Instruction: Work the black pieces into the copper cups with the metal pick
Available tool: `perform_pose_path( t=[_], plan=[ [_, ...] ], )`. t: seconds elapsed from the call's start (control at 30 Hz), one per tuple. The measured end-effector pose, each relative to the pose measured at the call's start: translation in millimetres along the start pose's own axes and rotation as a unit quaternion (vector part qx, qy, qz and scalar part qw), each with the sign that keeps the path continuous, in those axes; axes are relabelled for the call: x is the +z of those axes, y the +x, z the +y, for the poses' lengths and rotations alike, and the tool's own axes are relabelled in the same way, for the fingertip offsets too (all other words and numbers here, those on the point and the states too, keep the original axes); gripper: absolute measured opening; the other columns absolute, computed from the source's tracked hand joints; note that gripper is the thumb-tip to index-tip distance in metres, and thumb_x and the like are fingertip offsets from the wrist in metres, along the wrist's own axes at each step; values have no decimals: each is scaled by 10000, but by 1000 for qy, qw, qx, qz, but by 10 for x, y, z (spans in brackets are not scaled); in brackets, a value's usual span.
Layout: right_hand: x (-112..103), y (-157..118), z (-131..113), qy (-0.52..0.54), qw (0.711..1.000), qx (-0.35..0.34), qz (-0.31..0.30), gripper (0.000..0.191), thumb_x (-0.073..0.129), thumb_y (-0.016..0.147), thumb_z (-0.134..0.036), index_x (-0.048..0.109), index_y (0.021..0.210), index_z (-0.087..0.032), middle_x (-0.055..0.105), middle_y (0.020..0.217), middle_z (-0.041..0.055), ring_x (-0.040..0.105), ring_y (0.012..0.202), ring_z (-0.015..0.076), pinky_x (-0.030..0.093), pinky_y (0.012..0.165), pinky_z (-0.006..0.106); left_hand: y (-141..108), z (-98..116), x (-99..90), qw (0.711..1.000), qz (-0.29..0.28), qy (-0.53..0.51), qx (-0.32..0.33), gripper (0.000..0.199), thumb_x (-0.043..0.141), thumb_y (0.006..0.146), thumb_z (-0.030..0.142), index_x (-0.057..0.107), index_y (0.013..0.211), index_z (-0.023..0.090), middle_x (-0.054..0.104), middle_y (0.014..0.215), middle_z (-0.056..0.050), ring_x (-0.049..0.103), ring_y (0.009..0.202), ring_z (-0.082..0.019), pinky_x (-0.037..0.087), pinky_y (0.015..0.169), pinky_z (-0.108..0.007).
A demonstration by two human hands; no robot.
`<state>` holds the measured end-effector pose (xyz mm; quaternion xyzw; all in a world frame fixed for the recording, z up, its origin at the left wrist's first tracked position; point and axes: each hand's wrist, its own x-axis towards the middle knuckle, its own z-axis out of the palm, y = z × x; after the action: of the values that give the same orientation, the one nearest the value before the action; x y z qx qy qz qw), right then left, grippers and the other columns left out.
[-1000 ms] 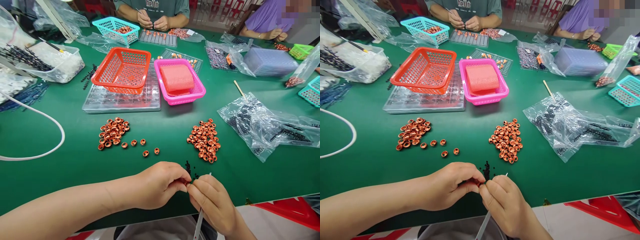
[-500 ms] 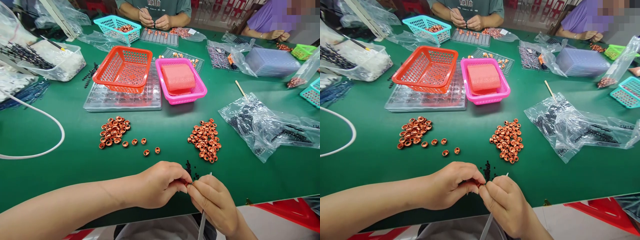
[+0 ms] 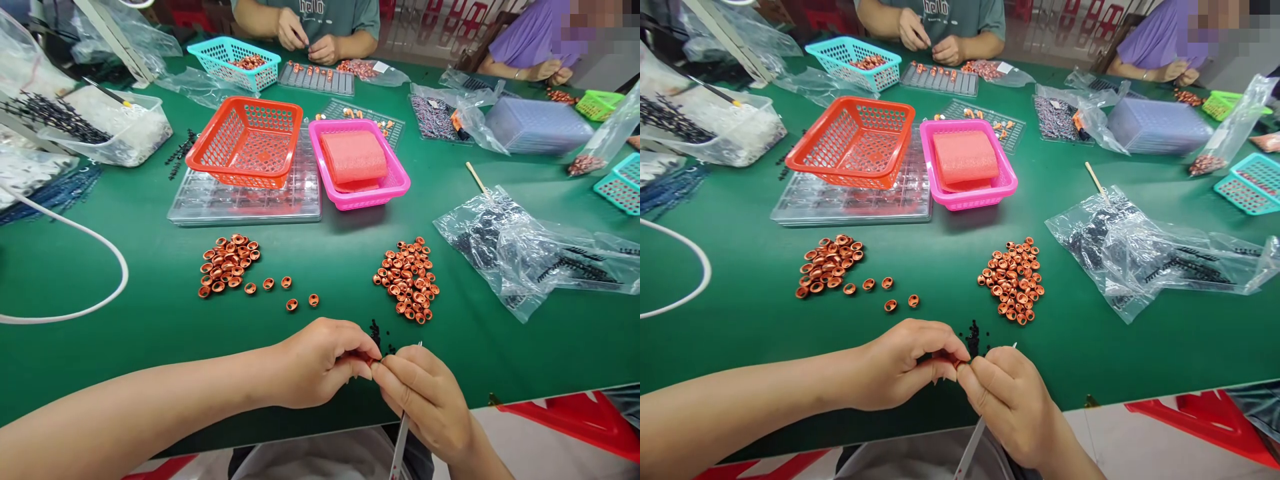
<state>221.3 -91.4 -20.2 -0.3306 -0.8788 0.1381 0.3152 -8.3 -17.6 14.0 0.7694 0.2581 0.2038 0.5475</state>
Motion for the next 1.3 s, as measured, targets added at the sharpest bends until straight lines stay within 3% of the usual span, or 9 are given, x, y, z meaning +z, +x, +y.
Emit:
perform_pose_path(
  t=[0.2, 0.33, 0.5, 0.63, 0.83, 1.3],
  plan=[
    [10, 1, 12, -15, 1000, 11, 6, 400, 508, 986, -126, 544, 1384, -152, 727, 961, 91, 612, 747, 170, 517, 652, 324, 10, 13, -13, 998, 4, -39, -40, 148, 589, 897, 146, 719, 968, 147, 729, 846, -48, 650, 698, -126, 509, 653, -195],
    [-9, 49, -4, -17, 999, 21, 21, 416, 541, 965, -101, 554, 1379, -147, 732, 952, 91, 620, 751, 172, 511, 653, 324, 34, 18, -6, 988, 5, -122, -92, 114, 619, 893, 184, 707, 955, 149, 705, 834, -34, 617, 657, -109, 511, 614, -190],
    [-84, 143, -54, 43, 992, 69, 93, 487, 625, 881, 5, 588, 1335, -166, 720, 936, 63, 623, 759, 140, 517, 660, 285, 77, 47, -15, 944, 2, -286, -164, 157, 705, 837, 247, 690, 934, 125, 669, 809, -16, 593, 682, -104, 530, 642, -212],
    [-127, 156, -88, 41, 982, 120, 141, 522, 655, 853, 12, 597, 1326, -200, 718, 950, 58, 654, 779, 137, 550, 662, 263, 90, 49, -32, 916, 1, -349, -199, 228, 776, 785, 282, 682, 922, 125, 669, 809, -6, 598, 696, -103, 517, 625, -214],
    [-123, 118, -91, 25, 972, 167, 161, 493, 637, 862, 12, 619, 1287, -237, 693, 886, 39, 655, 762, 134, 556, 646, 259, 87, 25, -28, 899, 7, -385, -209, 282, 817, 758, 313, 676, 914, 126, 679, 801, -6, 603, 686, -103, 511, 609, -218],
    [-110, 134, -105, 19, 972, 166, 166, 435, 628, 860, 16, 643, 1226, -219, 688, 851, 27, 646, 737, 125, 550, 650, 253, 94, 16, -19, 897, 3, -391, -209, 238, 788, 771, 254, 663, 921, 118, 675, 800, -2, 597, 674, -94, 501, 612, -217]
  ],
)
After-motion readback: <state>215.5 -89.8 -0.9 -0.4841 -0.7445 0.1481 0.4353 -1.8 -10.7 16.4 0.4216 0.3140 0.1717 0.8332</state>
